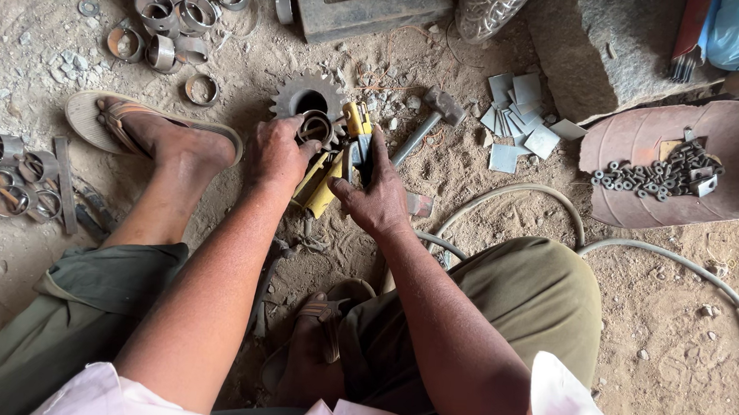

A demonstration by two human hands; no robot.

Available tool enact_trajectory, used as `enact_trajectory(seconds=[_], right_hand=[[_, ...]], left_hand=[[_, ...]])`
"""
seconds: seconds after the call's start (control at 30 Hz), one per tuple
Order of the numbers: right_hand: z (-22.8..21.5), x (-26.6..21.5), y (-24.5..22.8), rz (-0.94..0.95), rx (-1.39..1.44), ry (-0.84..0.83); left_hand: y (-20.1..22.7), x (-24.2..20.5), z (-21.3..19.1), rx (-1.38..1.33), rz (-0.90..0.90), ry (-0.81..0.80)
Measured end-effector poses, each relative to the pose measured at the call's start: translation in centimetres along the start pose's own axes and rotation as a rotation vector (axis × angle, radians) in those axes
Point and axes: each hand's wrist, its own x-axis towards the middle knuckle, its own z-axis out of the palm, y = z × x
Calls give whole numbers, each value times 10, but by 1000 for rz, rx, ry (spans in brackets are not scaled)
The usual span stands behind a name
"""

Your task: The person sits on the ground and uses a welding torch to attach metal rings and a square metal plate to a gear-like component. They repeatedly position the parts, weld them, and adjust the assembly using a hammer and the torch.

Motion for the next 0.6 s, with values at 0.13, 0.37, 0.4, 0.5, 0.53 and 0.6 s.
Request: enact_trajectory(seconds=[0.13, 0.37, 0.4, 0.5, 0.53, 0.6], right_hand=[[2, 2, 1, -8, -12, 5], [1, 2, -8, 12, 5, 12], [1, 3, -7, 15, 17, 11], [1, 4, -5, 60, 1, -12], [2, 4, -5, 98, -40, -35], [3, 4, -2, 95, -55, -49]], left_hand=[[0, 0, 0, 40, 73, 32], [5, -1, -6, -12, 5, -44], [5, 0, -6, 5, 20, -29], [1, 3, -2, 45, 43, -10], [-1, 5, 0, 55, 47, -6], [-4, 12, 7, 106, 116, 25]])
